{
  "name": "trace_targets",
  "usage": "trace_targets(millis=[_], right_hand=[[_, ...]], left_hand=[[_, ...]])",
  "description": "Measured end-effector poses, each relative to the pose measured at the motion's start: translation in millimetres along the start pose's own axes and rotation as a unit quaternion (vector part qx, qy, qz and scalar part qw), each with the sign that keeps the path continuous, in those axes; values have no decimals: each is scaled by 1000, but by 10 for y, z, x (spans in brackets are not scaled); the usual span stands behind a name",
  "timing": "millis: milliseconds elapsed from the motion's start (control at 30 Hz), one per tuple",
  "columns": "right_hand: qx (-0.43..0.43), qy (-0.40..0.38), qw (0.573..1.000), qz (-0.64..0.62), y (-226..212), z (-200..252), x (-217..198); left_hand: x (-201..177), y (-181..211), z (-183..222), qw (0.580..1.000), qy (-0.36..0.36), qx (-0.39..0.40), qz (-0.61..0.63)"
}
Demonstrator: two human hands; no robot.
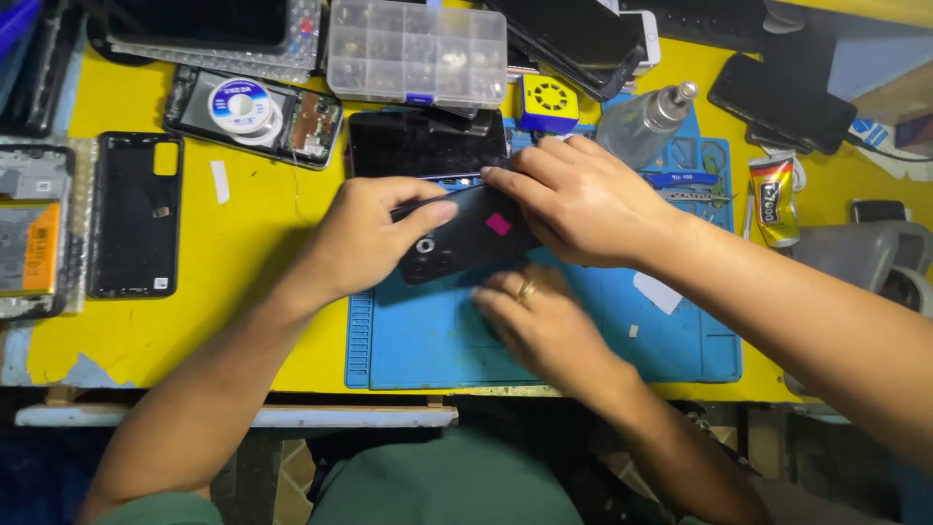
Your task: The person disassembles a smartphone by removing the back cover and unscrewing internal components using a screwdriver. They then use a heat gun to apply heat to the device and handle a separate mobile phone, placing it on the workbench.
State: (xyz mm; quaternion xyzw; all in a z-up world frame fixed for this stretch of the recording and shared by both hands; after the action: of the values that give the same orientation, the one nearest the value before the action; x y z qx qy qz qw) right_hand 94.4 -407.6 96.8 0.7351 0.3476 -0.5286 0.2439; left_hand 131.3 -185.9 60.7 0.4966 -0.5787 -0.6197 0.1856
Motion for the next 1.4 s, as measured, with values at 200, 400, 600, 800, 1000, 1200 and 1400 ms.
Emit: trace_targets(millis=[200, 400, 600, 800, 1000, 1200, 1400], right_hand=[[-2, -29, 999, -19, -103, 570, -556], [236, -59, 969, 48, -434, 562, 665], [266, 44, 949, -164, -188, 793, 289], [342, 153, 927, -20, 248, 1246, -88], [307, 100, 945, -57, -206, 1107, 158], [277, 83, 957, 32, -195, 965, 287], [201, 97, 975, -3, -262, 443, 546]], left_hand=[[-383, -91, 436, 993, 42, -104, -35], [-509, -386, 979, 974, 60, -197, -96], [-282, -458, 1181, 956, 19, -280, -81], [-46, -329, 1039, 966, -22, -247, -74], [163, -240, 757, 971, -98, -202, -84], [214, -179, 640, 973, -102, 28, -205], [227, -26, 589, 955, -118, 52, -266]])
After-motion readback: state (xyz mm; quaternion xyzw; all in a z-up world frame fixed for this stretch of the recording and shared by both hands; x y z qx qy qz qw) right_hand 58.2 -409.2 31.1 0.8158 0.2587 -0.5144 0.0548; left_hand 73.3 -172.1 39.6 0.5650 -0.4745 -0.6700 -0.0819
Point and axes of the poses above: each hand's wrist, its own z-axis away from the middle knuckle, its own x-axis out of the palm, y = z × x, the point moved 4 cm from there along -z, towards the middle knuckle, and after that the axes turned 1 degree about x, right-handed, at the moved point
